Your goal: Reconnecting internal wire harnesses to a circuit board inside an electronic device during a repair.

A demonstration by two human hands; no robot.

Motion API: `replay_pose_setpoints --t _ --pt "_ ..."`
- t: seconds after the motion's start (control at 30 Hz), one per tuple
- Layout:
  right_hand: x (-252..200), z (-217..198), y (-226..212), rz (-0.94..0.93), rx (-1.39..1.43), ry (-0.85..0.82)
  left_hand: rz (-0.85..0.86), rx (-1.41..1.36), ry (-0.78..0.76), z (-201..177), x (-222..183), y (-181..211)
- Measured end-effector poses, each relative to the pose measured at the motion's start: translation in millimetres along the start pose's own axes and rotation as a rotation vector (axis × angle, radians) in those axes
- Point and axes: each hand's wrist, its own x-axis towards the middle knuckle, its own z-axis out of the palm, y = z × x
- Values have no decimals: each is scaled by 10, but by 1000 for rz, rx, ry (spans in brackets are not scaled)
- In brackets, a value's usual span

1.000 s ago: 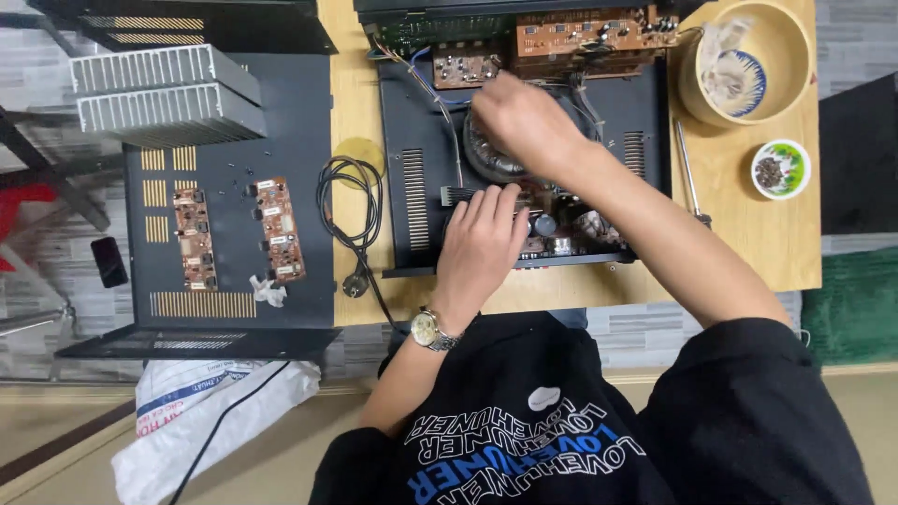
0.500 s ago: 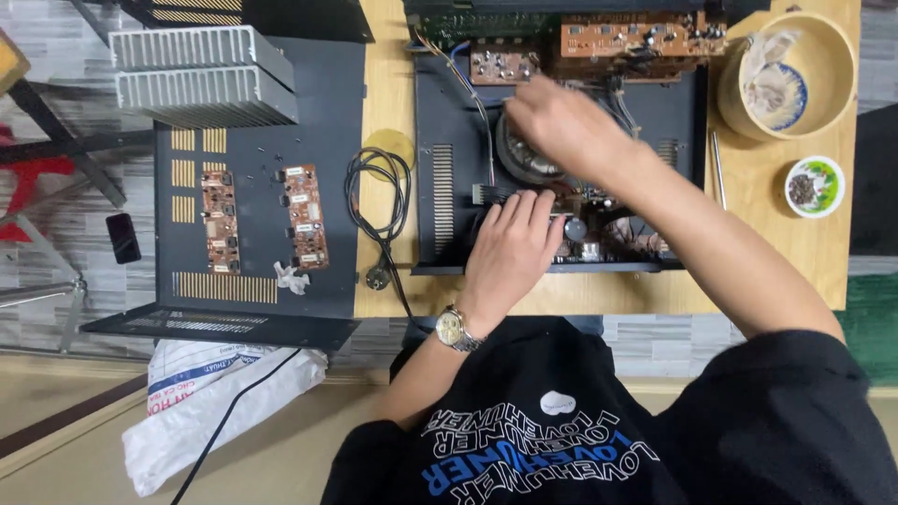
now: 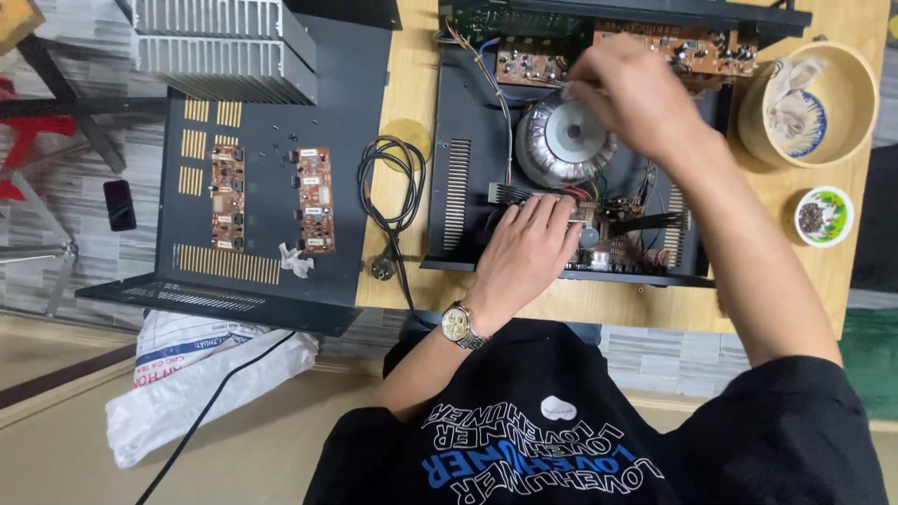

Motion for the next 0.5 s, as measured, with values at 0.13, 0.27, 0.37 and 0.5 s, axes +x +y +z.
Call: replay_pose_setpoints --t 0.13,0.27,0.37,0.5 --pt "220 395 173 -109 -112 36 -15 -9 -3 -2 -3 11" --pt "280 500 273 -99 -103 -4 15 23 41 50 12 9" --pt "313 537 334 -61 -86 -115 18 55 107 99 -5 13" --pt "460 498 336 70 -65 -278 25 26 126 160 -14 5"
